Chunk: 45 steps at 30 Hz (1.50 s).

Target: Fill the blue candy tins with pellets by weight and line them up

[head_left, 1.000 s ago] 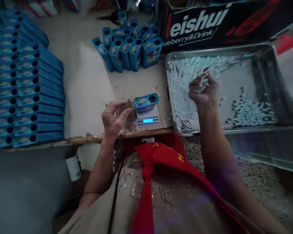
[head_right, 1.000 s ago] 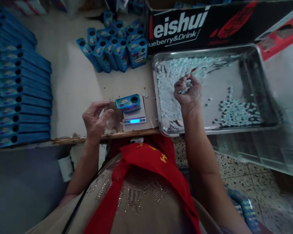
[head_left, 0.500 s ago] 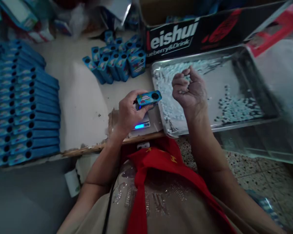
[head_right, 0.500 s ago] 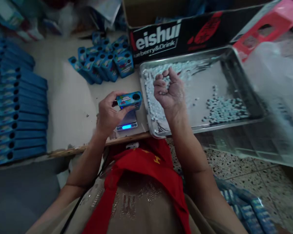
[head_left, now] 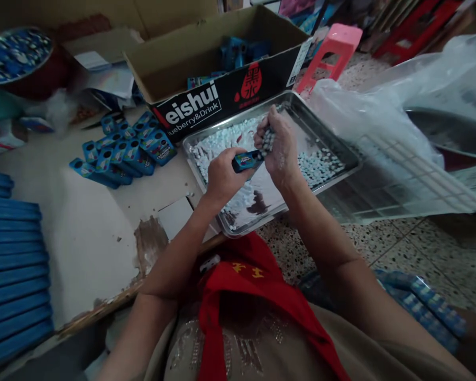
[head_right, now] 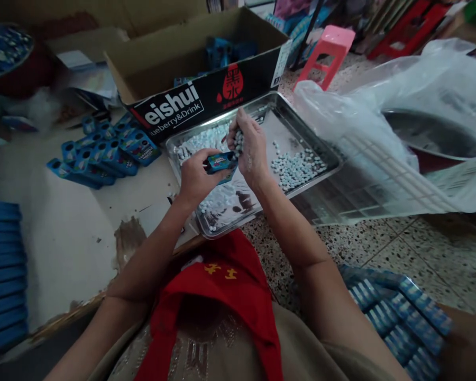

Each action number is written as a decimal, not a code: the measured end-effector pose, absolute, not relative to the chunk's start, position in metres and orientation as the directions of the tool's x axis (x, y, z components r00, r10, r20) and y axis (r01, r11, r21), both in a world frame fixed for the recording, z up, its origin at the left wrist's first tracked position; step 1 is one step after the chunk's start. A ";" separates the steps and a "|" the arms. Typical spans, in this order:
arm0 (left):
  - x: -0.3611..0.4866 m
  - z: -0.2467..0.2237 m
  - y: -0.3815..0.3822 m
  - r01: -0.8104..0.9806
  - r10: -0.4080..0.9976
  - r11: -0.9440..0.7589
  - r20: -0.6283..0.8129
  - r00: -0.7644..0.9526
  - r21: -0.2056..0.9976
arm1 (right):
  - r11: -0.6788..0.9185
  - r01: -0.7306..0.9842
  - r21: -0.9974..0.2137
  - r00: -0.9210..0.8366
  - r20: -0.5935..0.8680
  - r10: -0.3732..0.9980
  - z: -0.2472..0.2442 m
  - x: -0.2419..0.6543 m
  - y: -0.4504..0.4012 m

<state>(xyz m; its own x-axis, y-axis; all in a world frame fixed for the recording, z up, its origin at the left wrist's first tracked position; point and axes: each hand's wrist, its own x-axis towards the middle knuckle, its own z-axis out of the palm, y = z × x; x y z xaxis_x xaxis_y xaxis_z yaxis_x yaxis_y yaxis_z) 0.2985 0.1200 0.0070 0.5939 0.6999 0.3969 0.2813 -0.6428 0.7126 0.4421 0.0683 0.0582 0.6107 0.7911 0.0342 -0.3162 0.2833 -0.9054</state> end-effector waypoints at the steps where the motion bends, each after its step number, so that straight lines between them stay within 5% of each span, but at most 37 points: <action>1: 0.302 0.004 0.120 0.266 0.697 -0.645 0.408 0.590 0.717 | 0.271 -0.293 -0.917 0.598 0.045 0.800 0.058 0.443 0.065; 7: 0.307 -0.008 0.119 0.206 0.694 -0.642 0.446 0.565 0.738 | 0.266 -0.311 -0.912 0.615 0.020 0.788 0.044 0.464 0.065; 11: 0.292 -0.008 0.116 0.210 0.730 -0.594 0.410 0.547 0.776 | 0.181 -0.470 -0.864 0.601 -0.163 0.783 0.021 0.492 0.078; 18: 0.204 -0.010 0.112 0.110 0.845 -0.384 0.301 0.442 0.917 | 0.276 -0.786 -0.554 0.576 -0.493 0.652 0.000 0.491 0.077; 21: 0.140 -0.008 0.102 0.163 0.878 -0.389 0.312 0.363 0.906 | 0.128 -0.850 -0.511 0.475 -0.638 0.606 -0.009 0.478 0.064; 25: 0.080 -0.021 0.086 0.284 0.915 -0.350 0.261 0.308 0.893 | -0.265 -0.781 -0.565 0.232 -0.657 0.717 -0.011 0.455 0.049; 28: 0.065 -0.039 0.077 0.306 0.931 -0.315 0.229 0.285 0.899 | -0.412 -0.645 -0.643 0.084 -0.596 0.799 0.002 0.427 0.050; 35: 0.049 -0.048 0.067 0.287 0.911 -0.368 0.281 0.302 0.884 | -0.514 -0.559 -0.650 -0.009 -0.615 0.788 0.031 0.370 0.068; 45: -0.003 -0.048 0.056 0.267 0.964 -0.265 0.257 0.063 0.927 | -0.582 -0.502 -0.640 0.028 -0.684 0.729 0.031 0.367 0.065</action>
<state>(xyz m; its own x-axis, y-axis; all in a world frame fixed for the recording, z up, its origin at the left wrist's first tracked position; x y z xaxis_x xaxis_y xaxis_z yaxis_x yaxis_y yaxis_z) -0.0033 0.0560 -0.0481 0.0632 0.9643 0.2572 0.2671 -0.2646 0.9266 0.3666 0.0645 0.0311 0.0283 0.7287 -0.6843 -0.5021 -0.5816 -0.6401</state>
